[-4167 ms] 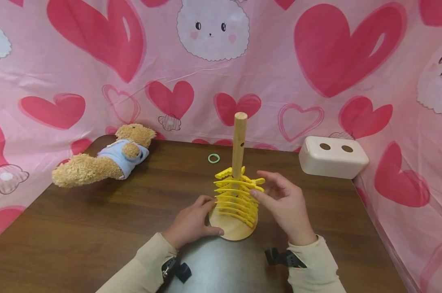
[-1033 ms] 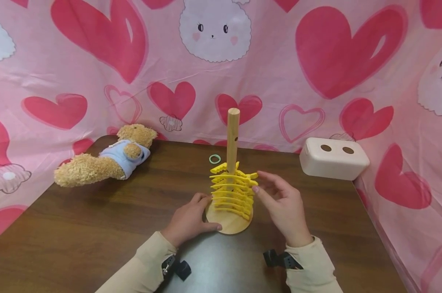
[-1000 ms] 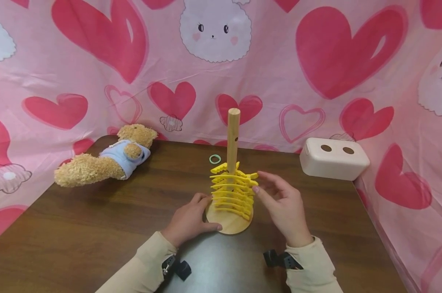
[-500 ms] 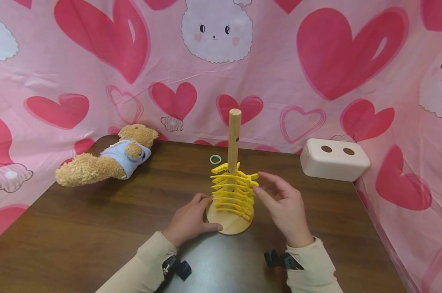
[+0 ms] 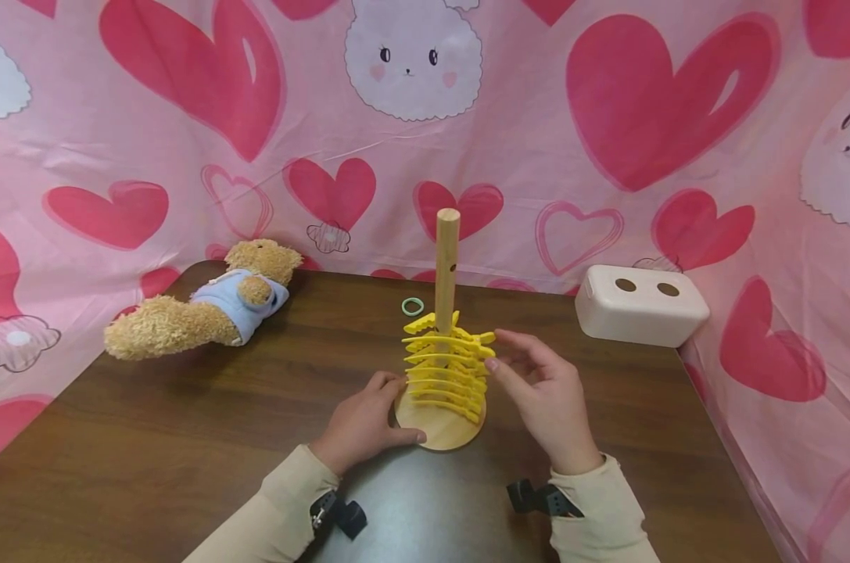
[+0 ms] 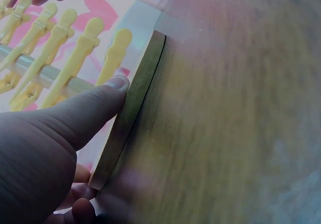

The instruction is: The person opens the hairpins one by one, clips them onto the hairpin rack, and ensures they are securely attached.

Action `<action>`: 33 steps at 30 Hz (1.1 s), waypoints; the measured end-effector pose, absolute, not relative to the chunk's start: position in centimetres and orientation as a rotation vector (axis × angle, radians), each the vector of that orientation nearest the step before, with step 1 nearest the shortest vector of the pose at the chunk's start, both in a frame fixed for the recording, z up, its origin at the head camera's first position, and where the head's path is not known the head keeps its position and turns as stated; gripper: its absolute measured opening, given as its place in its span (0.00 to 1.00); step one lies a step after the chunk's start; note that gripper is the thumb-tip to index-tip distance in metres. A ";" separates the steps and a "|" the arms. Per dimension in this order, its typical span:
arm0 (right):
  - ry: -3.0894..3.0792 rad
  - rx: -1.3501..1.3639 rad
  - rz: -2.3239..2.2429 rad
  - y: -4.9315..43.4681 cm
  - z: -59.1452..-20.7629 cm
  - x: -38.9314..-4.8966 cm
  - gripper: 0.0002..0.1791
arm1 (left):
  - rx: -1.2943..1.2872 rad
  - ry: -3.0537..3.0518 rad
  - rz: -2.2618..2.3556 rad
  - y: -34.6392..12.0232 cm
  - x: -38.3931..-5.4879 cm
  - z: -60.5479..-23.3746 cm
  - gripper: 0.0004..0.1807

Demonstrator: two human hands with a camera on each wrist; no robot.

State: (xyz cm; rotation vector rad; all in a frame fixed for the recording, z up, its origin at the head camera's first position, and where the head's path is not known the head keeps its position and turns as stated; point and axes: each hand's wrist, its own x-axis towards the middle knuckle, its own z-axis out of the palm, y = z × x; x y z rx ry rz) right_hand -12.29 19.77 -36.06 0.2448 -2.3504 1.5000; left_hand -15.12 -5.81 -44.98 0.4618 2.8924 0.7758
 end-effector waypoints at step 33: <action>-2.361 0.235 1.480 19.7 -36.0 -12.3 0.20 | 0.463 2.881 0.762 -5.9 -15.2 -45.2 0.55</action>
